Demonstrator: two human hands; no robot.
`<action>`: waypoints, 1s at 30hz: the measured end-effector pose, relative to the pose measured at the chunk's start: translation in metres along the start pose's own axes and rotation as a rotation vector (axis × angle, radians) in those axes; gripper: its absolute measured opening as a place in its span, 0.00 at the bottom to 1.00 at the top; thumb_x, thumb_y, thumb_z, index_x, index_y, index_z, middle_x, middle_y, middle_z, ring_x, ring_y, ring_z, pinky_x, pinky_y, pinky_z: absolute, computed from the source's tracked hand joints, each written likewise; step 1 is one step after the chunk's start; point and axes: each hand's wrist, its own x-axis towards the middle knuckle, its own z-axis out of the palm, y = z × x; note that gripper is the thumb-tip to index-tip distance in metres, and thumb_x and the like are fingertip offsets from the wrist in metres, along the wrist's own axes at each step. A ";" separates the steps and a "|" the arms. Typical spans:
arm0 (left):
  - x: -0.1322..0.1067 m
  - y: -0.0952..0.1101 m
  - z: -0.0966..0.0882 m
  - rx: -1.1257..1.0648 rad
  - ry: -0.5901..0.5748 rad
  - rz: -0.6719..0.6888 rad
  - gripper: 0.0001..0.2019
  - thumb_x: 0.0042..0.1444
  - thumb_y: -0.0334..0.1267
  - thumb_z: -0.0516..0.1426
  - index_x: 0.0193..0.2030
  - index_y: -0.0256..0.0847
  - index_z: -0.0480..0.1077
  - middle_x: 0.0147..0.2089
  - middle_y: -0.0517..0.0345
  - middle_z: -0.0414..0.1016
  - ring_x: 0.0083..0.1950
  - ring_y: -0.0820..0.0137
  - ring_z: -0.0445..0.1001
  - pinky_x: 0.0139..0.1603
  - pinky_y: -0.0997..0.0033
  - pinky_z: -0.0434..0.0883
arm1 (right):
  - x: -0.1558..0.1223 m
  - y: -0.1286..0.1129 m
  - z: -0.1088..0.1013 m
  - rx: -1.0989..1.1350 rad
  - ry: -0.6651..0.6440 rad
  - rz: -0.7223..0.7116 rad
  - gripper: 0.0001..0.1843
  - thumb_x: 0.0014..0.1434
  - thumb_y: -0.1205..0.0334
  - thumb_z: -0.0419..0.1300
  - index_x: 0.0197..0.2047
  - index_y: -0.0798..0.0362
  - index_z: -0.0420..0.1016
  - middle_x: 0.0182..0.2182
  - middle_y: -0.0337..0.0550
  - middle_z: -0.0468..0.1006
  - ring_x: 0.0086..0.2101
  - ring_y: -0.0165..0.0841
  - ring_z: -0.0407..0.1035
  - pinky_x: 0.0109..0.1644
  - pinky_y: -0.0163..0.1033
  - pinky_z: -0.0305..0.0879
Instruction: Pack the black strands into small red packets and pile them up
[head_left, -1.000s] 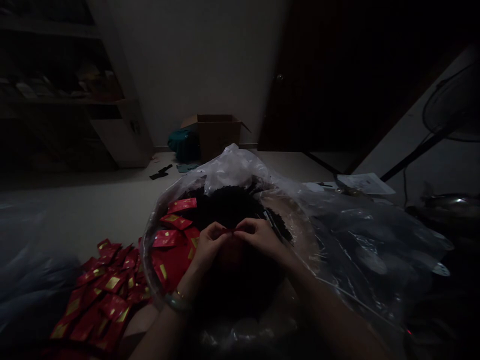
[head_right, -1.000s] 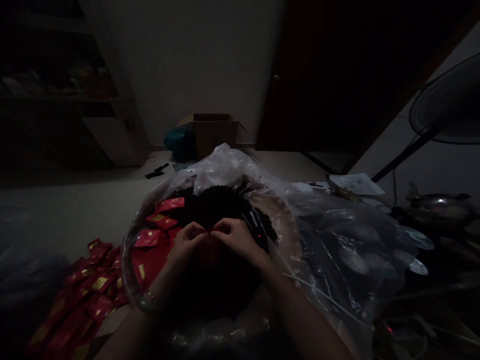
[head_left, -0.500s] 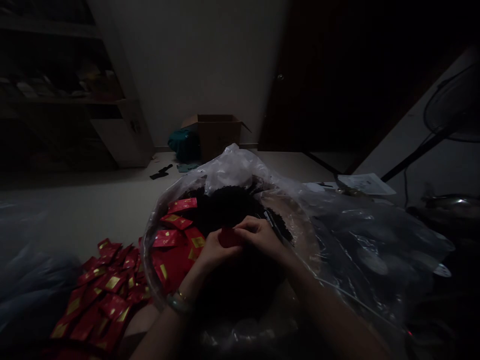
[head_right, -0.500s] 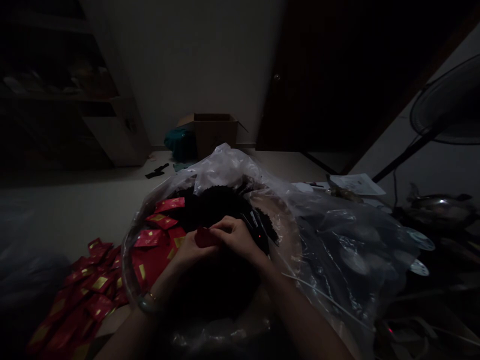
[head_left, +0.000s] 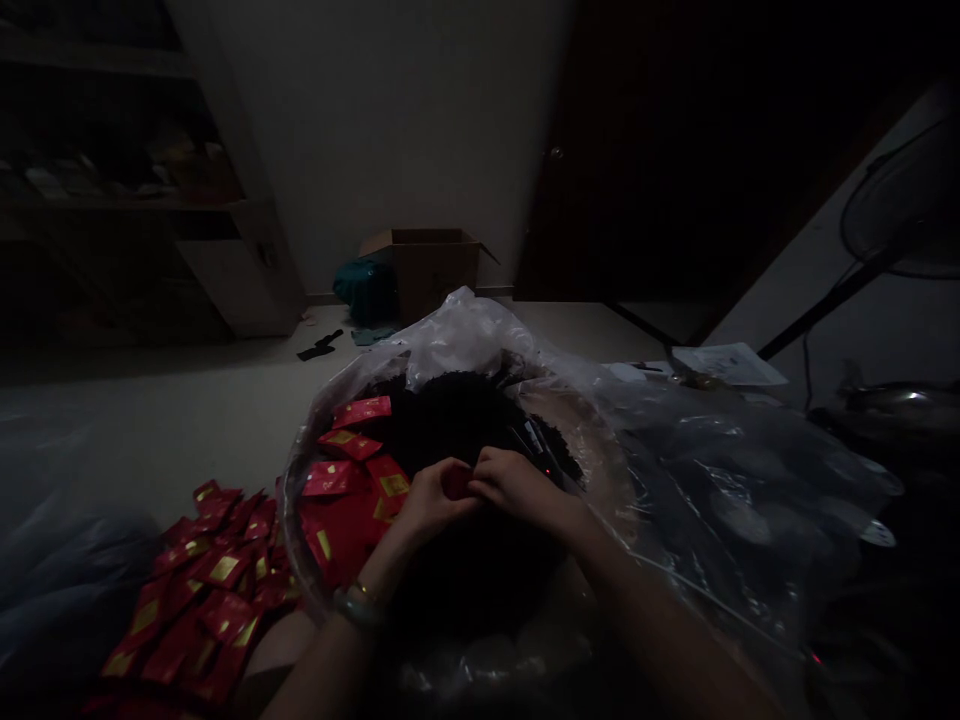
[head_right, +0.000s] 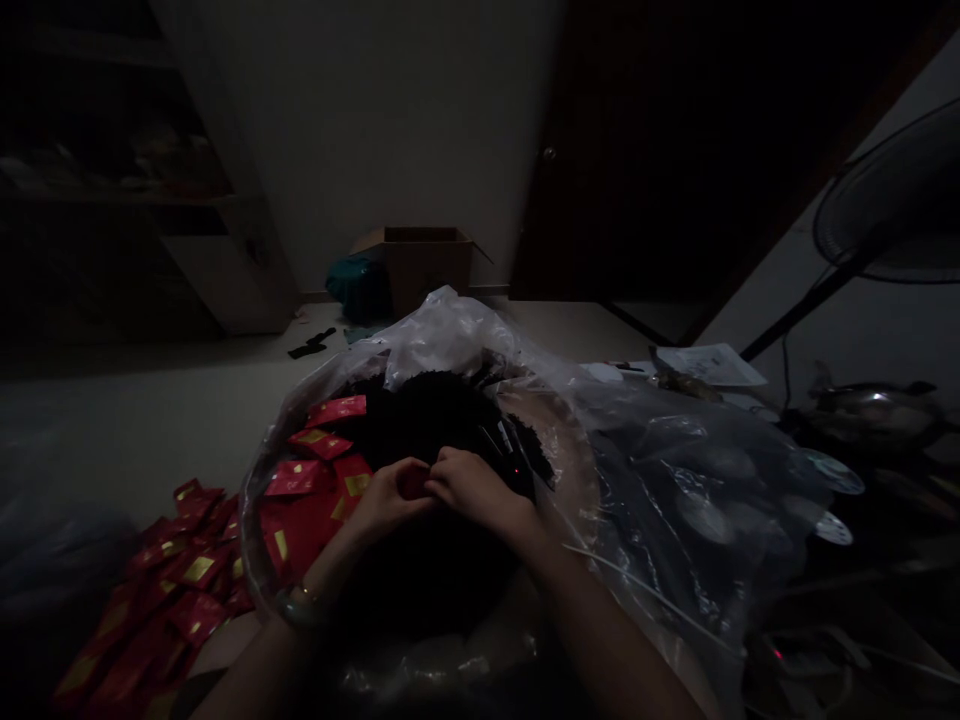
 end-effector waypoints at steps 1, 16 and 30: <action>0.000 -0.001 0.000 0.031 -0.014 -0.001 0.12 0.40 0.36 0.63 0.35 0.38 0.74 0.30 0.61 0.75 0.32 0.71 0.70 0.31 0.75 0.65 | 0.001 0.000 0.002 -0.010 -0.018 0.001 0.07 0.58 0.69 0.60 0.32 0.56 0.79 0.33 0.44 0.73 0.32 0.30 0.69 0.37 0.34 0.64; -0.002 0.014 -0.004 -0.174 -0.032 -0.195 0.08 0.34 0.34 0.64 0.24 0.35 0.72 0.23 0.62 0.73 0.26 0.73 0.69 0.27 0.76 0.65 | 0.005 -0.008 0.002 0.276 0.294 -0.039 0.03 0.53 0.68 0.65 0.28 0.54 0.77 0.28 0.39 0.75 0.30 0.30 0.70 0.35 0.34 0.65; 0.001 0.015 -0.009 -0.435 0.175 -0.322 0.22 0.26 0.41 0.71 0.32 0.32 0.76 0.31 0.50 0.81 0.31 0.64 0.77 0.34 0.69 0.72 | -0.013 0.089 0.002 -0.027 0.051 0.657 0.43 0.48 0.63 0.67 0.64 0.60 0.53 0.54 0.64 0.70 0.52 0.49 0.68 0.52 0.46 0.62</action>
